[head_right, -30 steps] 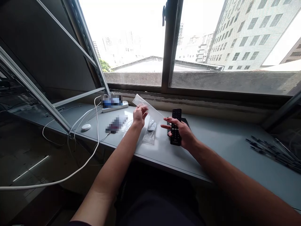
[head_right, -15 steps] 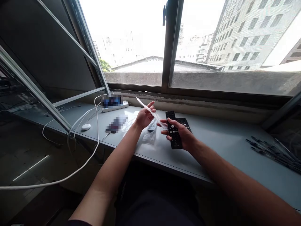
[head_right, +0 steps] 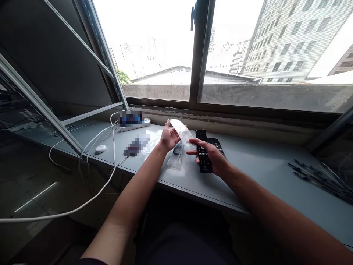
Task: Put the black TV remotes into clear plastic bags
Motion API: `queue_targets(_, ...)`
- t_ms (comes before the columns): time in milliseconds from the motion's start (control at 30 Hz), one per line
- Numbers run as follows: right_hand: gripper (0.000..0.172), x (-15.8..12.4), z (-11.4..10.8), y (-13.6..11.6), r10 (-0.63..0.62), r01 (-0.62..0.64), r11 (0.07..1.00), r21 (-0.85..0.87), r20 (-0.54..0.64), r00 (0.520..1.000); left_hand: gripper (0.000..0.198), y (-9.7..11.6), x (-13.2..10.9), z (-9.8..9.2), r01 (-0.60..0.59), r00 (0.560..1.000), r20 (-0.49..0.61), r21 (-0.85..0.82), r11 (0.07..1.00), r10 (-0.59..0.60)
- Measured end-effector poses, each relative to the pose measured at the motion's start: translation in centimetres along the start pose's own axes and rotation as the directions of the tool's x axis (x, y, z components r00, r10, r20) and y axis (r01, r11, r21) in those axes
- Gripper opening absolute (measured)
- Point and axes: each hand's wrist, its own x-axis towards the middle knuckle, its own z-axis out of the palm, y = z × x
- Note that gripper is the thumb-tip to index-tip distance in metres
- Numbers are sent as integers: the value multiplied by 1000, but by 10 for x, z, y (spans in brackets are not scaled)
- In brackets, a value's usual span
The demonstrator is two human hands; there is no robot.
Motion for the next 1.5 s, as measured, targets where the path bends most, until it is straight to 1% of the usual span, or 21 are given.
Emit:
queue_targets(67,27,1,-1,1,-2,2,1000,-18,20,1000,40,-2,3,-1,-23,1000,-19,20,1000,23)
queue_targets(133,25,2,-1,3,-12,14,1000,-22,52,999,25,-4,6,-3,-63,994,-85,43,997,66)
queue_targets(167,24,2,-2,3,-21,22,1000,-19,62,998,24,-5,8,-4,-88,987,-129,50,995,94)
queue_targets(267,23,3,-3,3,-33,33,999,3,57,998,31,-4,12,-7,-167,959,-230,20,986,167)
queue_targets(367,25,4,-4,2,-22,20,999,43,30,999,36,1,11,-9,-222,941,-279,-79,972,192)
queue_targets(433,26,5,-4,0,-12,12,998,67,7,1000,38,5,8,-9,-226,941,-287,-138,964,179)
queue_targets(500,24,6,-4,0,-8,9,997,76,-21,1000,39,7,5,-9,-200,953,-263,-173,964,151)
queue_targets(567,22,6,-5,0,-8,11,998,69,-42,999,42,7,3,-9,-162,972,-200,-176,971,126)
queue_targets(633,23,6,-6,1,-7,9,998,55,-31,1000,48,6,1,-7,-128,987,-119,-164,978,109)
queue_targets(733,24,4,-6,2,3,-4,1000,23,37,999,53,4,-4,-3,-73,997,12,-142,987,76)
queue_targets(867,26,-1,-4,2,40,-37,999,-30,122,992,39,3,-15,5,-29,986,158,-128,991,49)
queue_targets(933,29,-3,-3,2,60,-54,998,-41,163,985,40,4,-20,9,-36,977,202,-133,991,63)
queue_targets(967,31,-4,-3,2,67,-59,997,-50,181,981,42,5,-22,10,-47,977,203,-127,991,72)
queue_targets(1033,37,-6,-2,2,89,-72,993,-89,206,974,48,7,-24,11,-73,982,167,-101,992,89)
queue_targets(1133,48,-9,-1,0,132,-100,982,-158,210,969,54,8,-22,10,-81,988,123,-108,991,94)
queue_targets(1200,51,-10,1,-2,146,-111,978,-174,199,969,51,7,-19,9,-57,988,133,-154,986,78)
queue_targets(1300,50,-10,1,-3,137,-109,980,-167,163,977,39,6,-14,7,-26,989,138,-188,982,52)
queue_targets(1367,50,-9,1,-3,130,-111,983,-148,127,983,41,6,-11,5,-18,992,120,-161,987,38)
queue_targets(1467,51,-7,0,-3,132,-124,986,-111,68,989,54,4,-7,2,10,997,78,-62,998,-5)
queue_targets(1500,51,-6,-1,-3,132,-126,986,-105,50,990,53,3,-6,1,18,998,58,-22,1000,-17)
